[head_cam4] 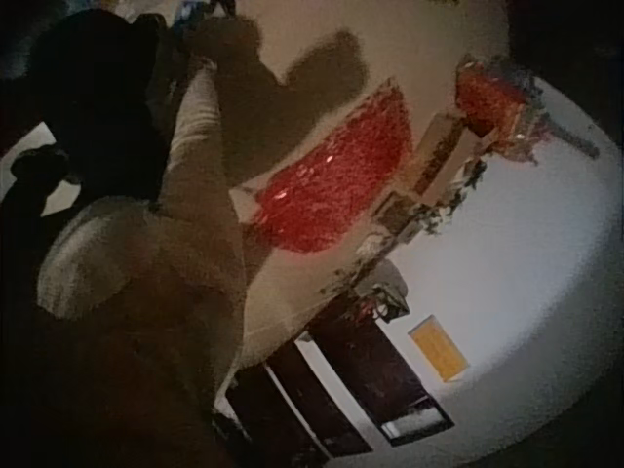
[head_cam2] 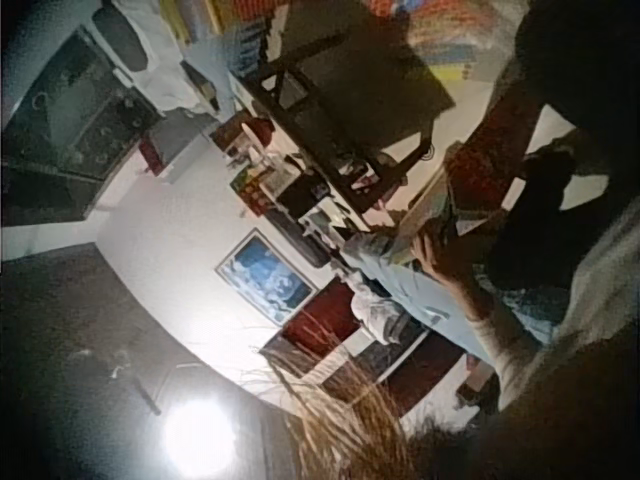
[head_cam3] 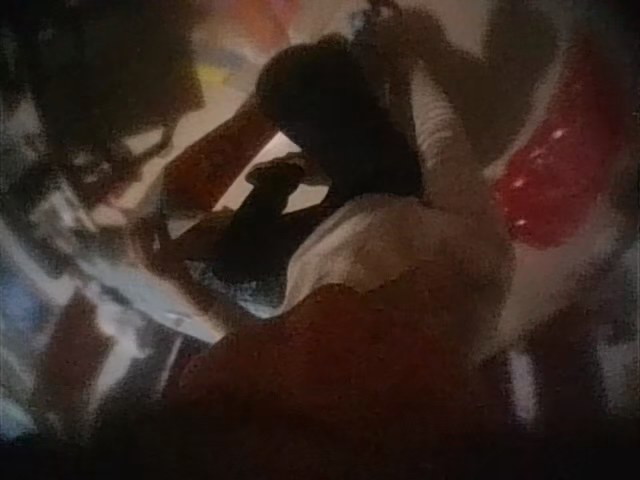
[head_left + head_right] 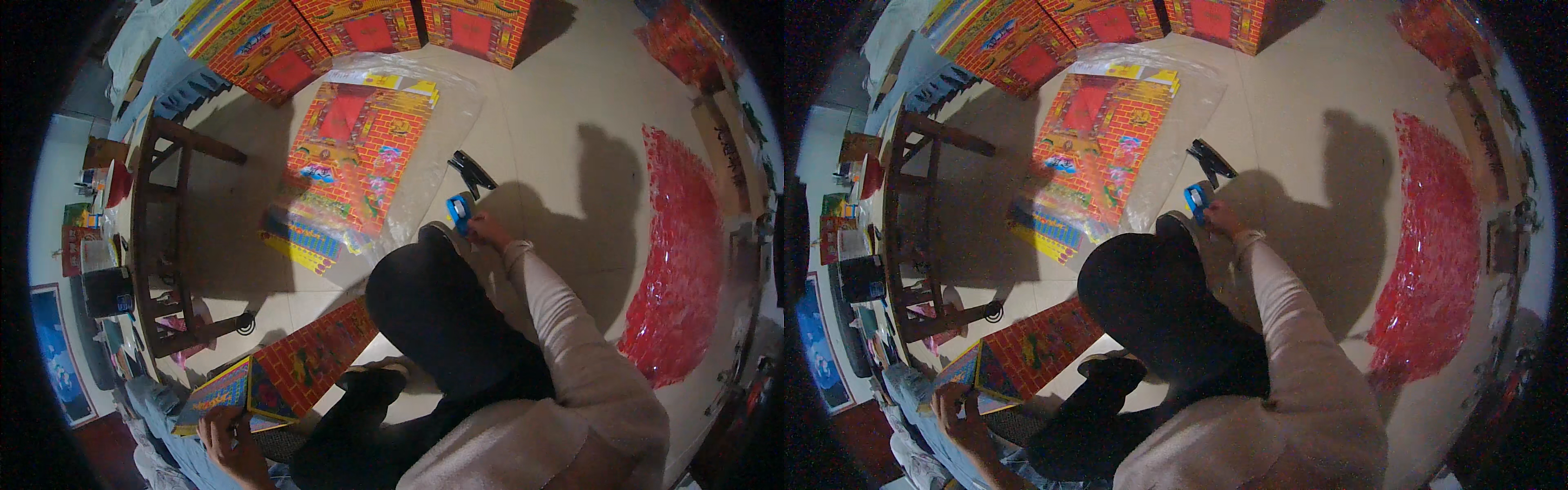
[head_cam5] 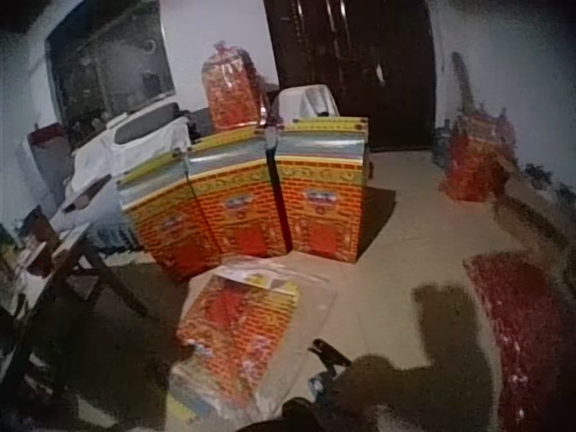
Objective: The person assembles a flat cardboard box by folding its sides and securing them with tape. They handle the box and tape, folding flaps and applying tape to edges to form a rectangular container.
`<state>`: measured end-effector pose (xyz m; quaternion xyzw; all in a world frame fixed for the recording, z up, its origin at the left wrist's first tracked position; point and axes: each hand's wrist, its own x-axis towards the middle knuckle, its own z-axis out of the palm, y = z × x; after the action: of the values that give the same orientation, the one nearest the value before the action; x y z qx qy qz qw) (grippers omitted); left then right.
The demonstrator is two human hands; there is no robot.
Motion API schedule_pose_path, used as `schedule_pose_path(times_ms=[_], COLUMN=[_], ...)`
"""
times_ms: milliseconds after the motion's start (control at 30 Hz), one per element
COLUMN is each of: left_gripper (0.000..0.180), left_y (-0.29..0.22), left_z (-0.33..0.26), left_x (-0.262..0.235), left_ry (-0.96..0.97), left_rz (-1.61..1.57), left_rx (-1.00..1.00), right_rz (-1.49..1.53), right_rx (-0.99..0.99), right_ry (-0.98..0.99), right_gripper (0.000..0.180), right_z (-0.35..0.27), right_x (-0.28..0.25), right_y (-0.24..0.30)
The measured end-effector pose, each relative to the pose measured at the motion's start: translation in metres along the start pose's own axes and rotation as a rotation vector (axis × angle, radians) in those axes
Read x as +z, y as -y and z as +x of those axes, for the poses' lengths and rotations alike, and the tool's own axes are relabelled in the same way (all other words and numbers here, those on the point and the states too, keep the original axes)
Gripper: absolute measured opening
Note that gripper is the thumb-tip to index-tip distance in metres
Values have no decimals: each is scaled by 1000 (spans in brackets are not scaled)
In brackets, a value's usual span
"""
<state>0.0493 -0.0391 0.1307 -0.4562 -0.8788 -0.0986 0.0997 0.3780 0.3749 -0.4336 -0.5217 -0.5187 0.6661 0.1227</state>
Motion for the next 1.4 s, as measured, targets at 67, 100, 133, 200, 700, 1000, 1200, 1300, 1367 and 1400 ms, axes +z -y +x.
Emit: schedule_pose_path(times_ms=[67, 100, 133, 200, 700, 1000, 1200, 1300, 1367, 1400], left_gripper=[30, 30, 30, 30, 25, 22, 21, 21, 22, 22], left_y=[2, 2, 2, 6, -10, -11, -14, -14, -11, -20], left_z=[-9, -12, -15, -11, 2, 1, 1, 5, 6, 15], left_x=[-6, -8, -11, -4, -4, -4, -5, 0, -6, -4], left_ry=[-7, -12, -17, -24, -7, 7, -19, -58, -66, -70], left_rz=[26, 26, 27, -3, -15, -1, 18, 15, 72, 91], left_rx=[-37, -38, -40, -28, -21, -26, -29, 49, 105, 136], right_rz=[142, 146, 150, 190, 413, 405, 172, -52, -162, -171], right_rx=[123, 143, 163, 176, 93, 190, 127, -3, -114, -166], right_ry=[-38, -12, 15, 28, -20, -134, -147, -126, -82, -85], right_gripper=[29, 26, 24, 19, 25, 28, 29, 26, 24, 22], right_z=[-11, -14, -18, -21, -65, -68, -40, -20, -16, -12], right_x=[24, 30, 36, 28, 24, 37, 40, 54, 57, 48], right_y=[17, 24, 31, 31, 11, 4, -18, -36, -36, -28])
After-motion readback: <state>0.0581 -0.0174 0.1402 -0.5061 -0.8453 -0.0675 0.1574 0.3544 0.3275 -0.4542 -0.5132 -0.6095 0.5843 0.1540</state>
